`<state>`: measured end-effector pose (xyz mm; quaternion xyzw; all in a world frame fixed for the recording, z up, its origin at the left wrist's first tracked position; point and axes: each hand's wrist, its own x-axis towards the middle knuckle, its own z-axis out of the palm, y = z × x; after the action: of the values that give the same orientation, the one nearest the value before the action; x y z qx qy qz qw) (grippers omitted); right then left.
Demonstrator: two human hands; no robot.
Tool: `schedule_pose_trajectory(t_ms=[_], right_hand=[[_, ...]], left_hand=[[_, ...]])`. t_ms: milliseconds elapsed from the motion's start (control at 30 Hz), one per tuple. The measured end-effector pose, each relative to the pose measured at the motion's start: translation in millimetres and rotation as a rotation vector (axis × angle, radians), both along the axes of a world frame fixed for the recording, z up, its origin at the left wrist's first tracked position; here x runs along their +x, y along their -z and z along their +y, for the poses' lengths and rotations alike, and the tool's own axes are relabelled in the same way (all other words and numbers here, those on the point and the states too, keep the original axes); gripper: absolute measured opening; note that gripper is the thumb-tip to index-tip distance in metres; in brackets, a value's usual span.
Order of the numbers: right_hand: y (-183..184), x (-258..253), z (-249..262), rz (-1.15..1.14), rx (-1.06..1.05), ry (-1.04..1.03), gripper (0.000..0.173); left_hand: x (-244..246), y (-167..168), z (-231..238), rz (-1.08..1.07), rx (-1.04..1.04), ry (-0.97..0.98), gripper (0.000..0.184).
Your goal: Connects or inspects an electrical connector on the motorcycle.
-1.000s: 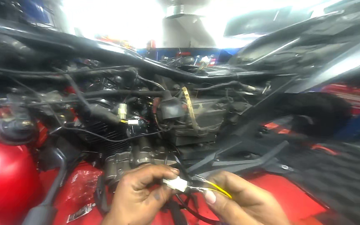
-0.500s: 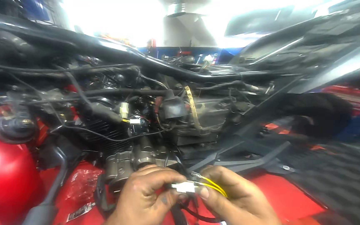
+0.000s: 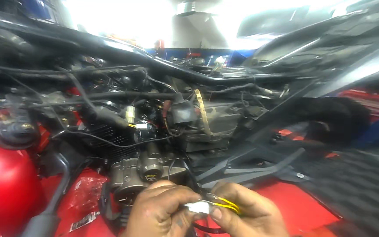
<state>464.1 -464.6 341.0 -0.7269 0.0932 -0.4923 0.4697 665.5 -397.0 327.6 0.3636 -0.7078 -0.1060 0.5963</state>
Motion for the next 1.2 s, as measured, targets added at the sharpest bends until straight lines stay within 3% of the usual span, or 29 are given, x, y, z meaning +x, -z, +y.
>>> schedule_pose_trajectory(t_ms=[167,267,367,533,733,1200], right_hand=[[-0.1,1.1,-7.1,0.011,-0.048,0.004,0.010],[-3.1,-2.5,-4.3,0.081,-0.173,0.085,0.015],[-2.8,-6.1,0.7,0.047,-0.232,0.185,0.012],[-10.6,-20.7,-2.4,-0.038,-0.050,0.100,0.004],[-15.0,-19.7,-7.2,-0.074,0.045,-0.017,0.004],[-15.1,-16.8,-9.5,-0.009,0.094,-0.056,0.010]], left_hand=[[8.1,-3.8,-2.5,-0.084,-0.060,-0.034,0.015],[14.5,-2.3,-7.3,0.024,-0.047,0.080,0.016],[15.4,8.9,-12.0,0.086,-0.095,0.057,0.016],[17.1,12.0,-18.1,0.277,-0.051,0.070,0.022],[7.6,3.2,-17.6,0.235,-0.011,0.159,0.023],[6.9,1.4,-22.8,0.192,-0.028,0.179,0.021]])
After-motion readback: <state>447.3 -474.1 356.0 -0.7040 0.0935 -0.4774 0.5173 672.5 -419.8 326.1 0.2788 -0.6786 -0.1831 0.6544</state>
